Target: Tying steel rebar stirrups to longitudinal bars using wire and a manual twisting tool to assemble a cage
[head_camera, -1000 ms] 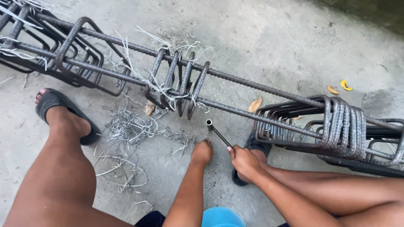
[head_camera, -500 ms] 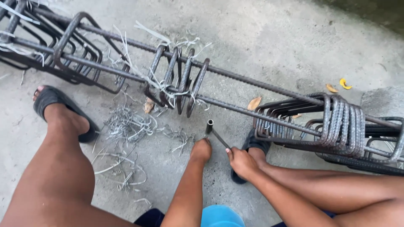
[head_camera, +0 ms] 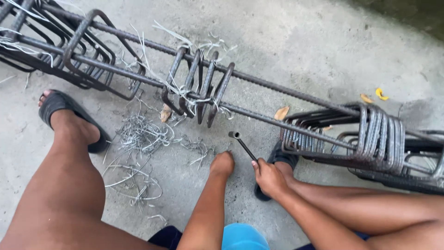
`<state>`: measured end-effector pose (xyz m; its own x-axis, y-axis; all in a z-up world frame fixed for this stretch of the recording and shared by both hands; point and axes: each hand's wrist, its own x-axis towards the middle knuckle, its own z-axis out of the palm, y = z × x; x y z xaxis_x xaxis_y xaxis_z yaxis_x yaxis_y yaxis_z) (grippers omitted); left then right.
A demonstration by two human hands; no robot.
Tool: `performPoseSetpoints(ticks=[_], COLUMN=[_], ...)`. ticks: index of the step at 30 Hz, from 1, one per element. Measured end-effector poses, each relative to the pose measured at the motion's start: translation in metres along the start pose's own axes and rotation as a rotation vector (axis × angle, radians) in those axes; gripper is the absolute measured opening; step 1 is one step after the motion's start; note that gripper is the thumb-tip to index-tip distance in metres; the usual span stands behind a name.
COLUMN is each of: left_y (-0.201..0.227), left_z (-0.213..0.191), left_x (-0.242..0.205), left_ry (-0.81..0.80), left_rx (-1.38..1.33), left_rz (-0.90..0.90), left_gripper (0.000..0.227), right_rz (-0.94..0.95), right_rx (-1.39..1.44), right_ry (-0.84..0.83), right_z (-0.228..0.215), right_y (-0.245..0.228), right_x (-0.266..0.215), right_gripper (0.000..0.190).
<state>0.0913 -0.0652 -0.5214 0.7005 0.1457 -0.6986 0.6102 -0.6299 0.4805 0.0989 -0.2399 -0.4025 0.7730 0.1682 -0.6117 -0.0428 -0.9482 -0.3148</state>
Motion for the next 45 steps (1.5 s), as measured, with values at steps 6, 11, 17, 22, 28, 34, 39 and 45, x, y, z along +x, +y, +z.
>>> performPoseSetpoints(ticks=[6,11,17,22,28,34,39,45], left_y=[-0.006,-0.014,-0.004,-0.001,0.002,0.008,0.005,-0.001], left_z=[0.017,0.026,0.014,0.02,0.01,0.005,-0.003,0.009], left_x=[0.02,0.028,0.024,0.011,0.006,0.006,-0.001,0.019], left_ry=[0.001,0.02,0.011,-0.006,-0.039,-0.054,-0.095,-0.074], left_rx=[0.04,0.061,0.037,0.205,0.121,0.171,0.105,0.129], left_rz=[0.002,0.019,0.015,0.001,0.007,0.014,0.026,0.031], left_gripper=[0.055,0.051,0.056,0.044,0.049,0.043,0.045,0.043], right_rz=[0.013,0.015,0.008,0.018,-0.004,0.051,0.072,0.099], right_rx=[-0.041,-0.096,-0.069,0.015,-0.014,-0.103,-0.023,-0.065], right_ry=[-0.015,-0.029,0.014,-0.042,-0.063,-0.058,-0.033,-0.081], right_z=[-0.001,0.001,-0.008,0.0,-0.014,0.007,0.006,0.002], right_y=[0.002,0.002,-0.003,0.012,-0.005,0.017,0.021,0.022], right_x=[0.002,0.005,-0.001,-0.003,-0.008,0.006,0.005,-0.001], right_gripper=[0.042,0.044,0.041,0.043,0.048,0.047,0.049,0.05])
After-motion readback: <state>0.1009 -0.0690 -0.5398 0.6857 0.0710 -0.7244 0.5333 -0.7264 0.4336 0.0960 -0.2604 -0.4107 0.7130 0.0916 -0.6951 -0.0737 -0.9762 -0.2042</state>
